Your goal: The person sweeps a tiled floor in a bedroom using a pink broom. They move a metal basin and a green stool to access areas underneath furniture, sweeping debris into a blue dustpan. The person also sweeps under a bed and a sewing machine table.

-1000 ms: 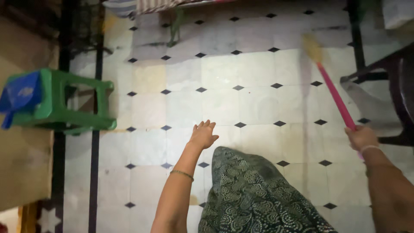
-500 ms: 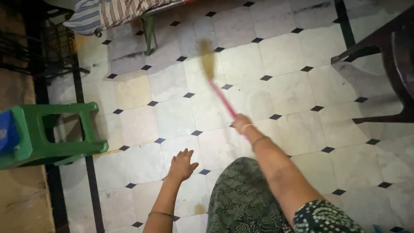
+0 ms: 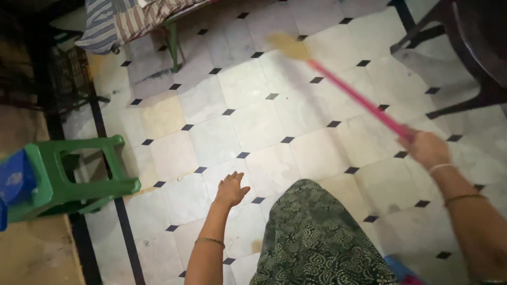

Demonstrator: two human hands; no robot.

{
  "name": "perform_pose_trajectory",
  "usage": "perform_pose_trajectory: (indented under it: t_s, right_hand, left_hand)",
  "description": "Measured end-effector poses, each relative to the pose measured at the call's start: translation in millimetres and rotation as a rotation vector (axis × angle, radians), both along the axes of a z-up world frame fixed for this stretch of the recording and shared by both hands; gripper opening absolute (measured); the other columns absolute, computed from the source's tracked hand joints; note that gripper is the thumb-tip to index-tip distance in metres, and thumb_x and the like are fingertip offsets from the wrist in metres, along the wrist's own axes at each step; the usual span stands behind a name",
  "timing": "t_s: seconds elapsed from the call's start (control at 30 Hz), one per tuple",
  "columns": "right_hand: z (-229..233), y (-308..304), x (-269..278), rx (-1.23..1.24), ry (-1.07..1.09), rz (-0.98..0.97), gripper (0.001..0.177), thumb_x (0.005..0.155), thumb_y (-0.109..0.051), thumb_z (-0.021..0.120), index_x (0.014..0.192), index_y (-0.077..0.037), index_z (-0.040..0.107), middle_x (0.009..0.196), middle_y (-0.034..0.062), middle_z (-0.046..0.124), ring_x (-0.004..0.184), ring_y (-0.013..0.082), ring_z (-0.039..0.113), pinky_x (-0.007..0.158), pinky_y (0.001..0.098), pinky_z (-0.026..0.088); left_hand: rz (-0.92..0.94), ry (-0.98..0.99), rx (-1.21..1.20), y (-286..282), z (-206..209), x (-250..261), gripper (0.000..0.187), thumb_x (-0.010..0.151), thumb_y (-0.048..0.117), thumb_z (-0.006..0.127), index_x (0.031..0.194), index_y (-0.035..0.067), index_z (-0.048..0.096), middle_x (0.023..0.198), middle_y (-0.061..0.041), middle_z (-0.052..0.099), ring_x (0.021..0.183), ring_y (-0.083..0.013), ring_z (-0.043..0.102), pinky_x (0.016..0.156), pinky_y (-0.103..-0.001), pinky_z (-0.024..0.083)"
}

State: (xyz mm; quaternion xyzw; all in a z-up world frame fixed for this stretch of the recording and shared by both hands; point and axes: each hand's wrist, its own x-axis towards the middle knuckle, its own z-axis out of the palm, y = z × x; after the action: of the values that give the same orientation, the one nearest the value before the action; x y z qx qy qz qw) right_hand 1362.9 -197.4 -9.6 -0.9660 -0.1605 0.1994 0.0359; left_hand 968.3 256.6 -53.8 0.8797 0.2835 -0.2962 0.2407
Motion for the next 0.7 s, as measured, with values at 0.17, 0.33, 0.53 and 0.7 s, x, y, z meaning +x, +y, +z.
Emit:
perform_pose_trajectory:
  t_s: [0.17, 0.33, 0.53, 0.7]
  right_hand:
    - [-71, -58, 22, -0.065, 0.034, -0.115, 0.044, 0.099, -0.044, 0.065, 0.120, -0.005, 0.071, 0.108, 0.0240, 0.076, 0.100, 0.0428, 0.071, 0.087, 0.0524, 0.055]
    - [-165, 49, -118, 0.074, 0.183, 0.087, 0.034, 0.108, -0.031, 0.048, 0.123, -0.008, 0.069, 0.113, 0.0202, 0.074, 0.106, 0.0380, 0.070, 0.096, 0.0502, 0.054]
    - [-105, 169, -281, -0.070, 0.684, 0.481, 0.036, 0.103, -0.025, 0.052, 0.135, -0.015, 0.063, 0.107, 0.0126, 0.073, 0.099, 0.0249, 0.073, 0.091, 0.0410, 0.059]
    - [-53, 75, -278, 0.116, 0.583, 0.379, 0.033, 0.109, -0.047, 0.050, 0.129, -0.030, 0.070, 0.097, 0.0047, 0.073, 0.090, 0.0190, 0.071, 0.087, 0.0373, 0.055]
  left_hand:
    - [-0.007, -0.030, 0.014, -23, -7, -22, 0.069, 0.090, 0.041, 0.072, 0.149, 0.014, 0.048, 0.160, -0.016, 0.040, 0.148, -0.0372, 0.036, 0.120, -0.055, 0.031]
    - [0.003, -0.003, 0.023, -52, -13, -58, 0.069, 0.090, 0.042, 0.071, 0.149, 0.015, 0.048, 0.160, -0.016, 0.039, 0.148, -0.0375, 0.036, 0.119, -0.055, 0.031]
    - [0.031, 0.083, 0.080, -92, -9, -96, 0.072, 0.090, 0.044, 0.070, 0.152, 0.018, 0.043, 0.163, -0.013, 0.034, 0.151, -0.0362, 0.030, 0.121, -0.056, 0.027]
    - [0.030, 0.025, 0.102, -148, -3, -118, 0.071, 0.091, 0.043, 0.069, 0.152, 0.017, 0.043, 0.164, -0.012, 0.032, 0.153, -0.0361, 0.026, 0.122, -0.057, 0.024]
